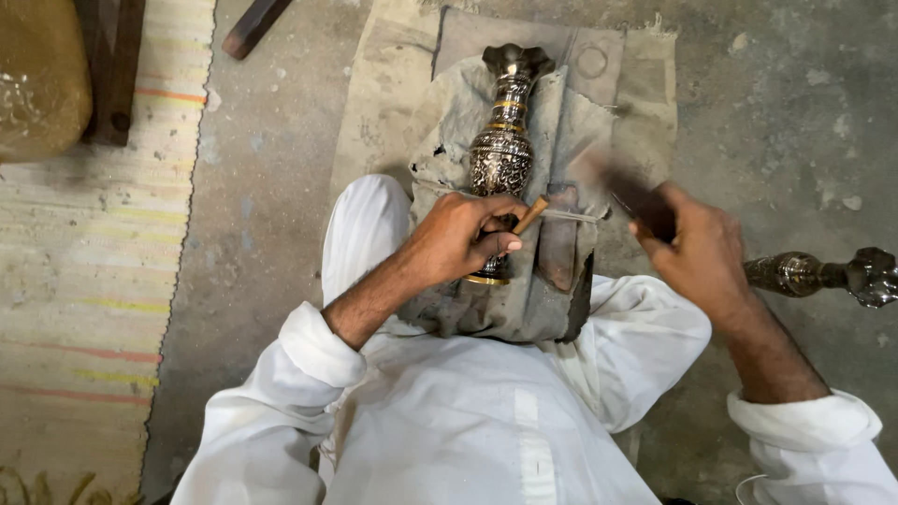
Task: The person sits cross-legged on the floor with an ornate brass vase braced against a cloth pad on their lap. They hold a small chisel against the vase surface and repeatedly strike it with a wooden mallet, repositioning the chisel and rotating the vase to work different areas of the pattern.
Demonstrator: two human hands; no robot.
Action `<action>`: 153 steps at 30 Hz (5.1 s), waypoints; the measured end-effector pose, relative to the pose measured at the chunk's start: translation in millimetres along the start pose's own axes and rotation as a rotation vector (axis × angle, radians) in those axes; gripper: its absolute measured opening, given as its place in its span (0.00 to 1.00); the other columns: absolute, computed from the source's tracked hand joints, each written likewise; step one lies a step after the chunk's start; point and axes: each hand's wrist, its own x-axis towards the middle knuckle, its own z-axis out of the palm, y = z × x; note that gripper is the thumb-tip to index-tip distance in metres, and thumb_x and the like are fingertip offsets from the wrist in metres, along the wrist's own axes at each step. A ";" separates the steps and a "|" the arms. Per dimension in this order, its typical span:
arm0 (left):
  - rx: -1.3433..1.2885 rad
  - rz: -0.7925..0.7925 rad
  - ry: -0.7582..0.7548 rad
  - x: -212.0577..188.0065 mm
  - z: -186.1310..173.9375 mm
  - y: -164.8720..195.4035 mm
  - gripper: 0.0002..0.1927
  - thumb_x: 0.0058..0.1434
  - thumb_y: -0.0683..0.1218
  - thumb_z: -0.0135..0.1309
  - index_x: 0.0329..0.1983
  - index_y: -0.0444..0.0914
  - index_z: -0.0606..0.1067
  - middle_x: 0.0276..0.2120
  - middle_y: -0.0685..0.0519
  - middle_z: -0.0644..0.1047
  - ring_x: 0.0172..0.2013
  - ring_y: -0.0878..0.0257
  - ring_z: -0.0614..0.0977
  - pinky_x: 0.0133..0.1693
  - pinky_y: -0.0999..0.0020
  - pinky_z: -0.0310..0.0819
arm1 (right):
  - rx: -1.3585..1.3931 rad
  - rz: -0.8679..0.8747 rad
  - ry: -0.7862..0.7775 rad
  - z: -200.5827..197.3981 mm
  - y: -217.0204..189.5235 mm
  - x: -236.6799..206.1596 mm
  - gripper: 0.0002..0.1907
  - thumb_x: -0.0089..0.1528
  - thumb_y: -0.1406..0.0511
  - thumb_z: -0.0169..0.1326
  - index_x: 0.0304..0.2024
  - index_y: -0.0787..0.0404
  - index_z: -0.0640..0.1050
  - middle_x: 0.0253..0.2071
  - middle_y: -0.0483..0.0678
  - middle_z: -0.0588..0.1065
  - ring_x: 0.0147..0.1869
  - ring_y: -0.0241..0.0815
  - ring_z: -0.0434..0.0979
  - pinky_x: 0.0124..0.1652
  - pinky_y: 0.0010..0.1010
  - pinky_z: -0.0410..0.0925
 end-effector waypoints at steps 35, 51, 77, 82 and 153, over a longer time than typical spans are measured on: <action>0.063 0.005 0.041 1.1 6.8 -0.8 0.18 0.62 0.46 0.63 0.53 0.37 0.75 0.37 0.46 0.85 0.38 0.53 0.88 0.40 0.61 0.82 | 0.040 -0.007 0.043 11.8 2.6 -1.4 0.16 0.61 0.61 0.66 0.40 0.63 0.74 0.26 0.52 0.73 0.28 0.49 0.76 0.31 0.41 0.67; 0.149 -0.058 0.021 0.1 6.4 1.4 0.17 0.63 0.49 0.62 0.53 0.39 0.76 0.30 0.44 0.83 0.33 0.48 0.86 0.36 0.55 0.78 | -0.019 -0.016 0.062 -11.7 -10.9 2.5 0.13 0.62 0.65 0.64 0.44 0.63 0.75 0.33 0.55 0.78 0.35 0.51 0.80 0.36 0.44 0.70; 0.044 0.056 0.101 -8.3 4.1 -7.2 0.18 0.64 0.49 0.62 0.54 0.37 0.77 0.31 0.44 0.83 0.34 0.50 0.86 0.34 0.58 0.77 | -0.006 0.000 0.087 -15.6 -15.9 4.3 0.15 0.63 0.65 0.65 0.47 0.62 0.74 0.34 0.54 0.77 0.33 0.50 0.78 0.35 0.40 0.69; 0.024 0.049 0.105 -8.4 3.8 -10.0 0.20 0.63 0.51 0.62 0.55 0.37 0.77 0.32 0.45 0.83 0.32 0.52 0.87 0.34 0.59 0.78 | -0.131 -0.088 0.099 -19.4 -23.4 4.1 0.13 0.60 0.67 0.65 0.45 0.60 0.76 0.33 0.49 0.77 0.36 0.49 0.79 0.37 0.39 0.69; -0.422 -0.111 0.623 15.5 21.1 -177.8 0.22 0.72 0.47 0.53 0.63 0.29 0.67 0.56 0.41 0.76 0.56 0.48 0.75 0.57 0.57 0.66 | 0.177 -0.381 0.280 148.5 -71.7 -57.4 0.26 0.62 0.54 0.59 0.57 0.61 0.72 0.65 0.53 0.69 0.71 0.58 0.61 0.68 0.51 0.54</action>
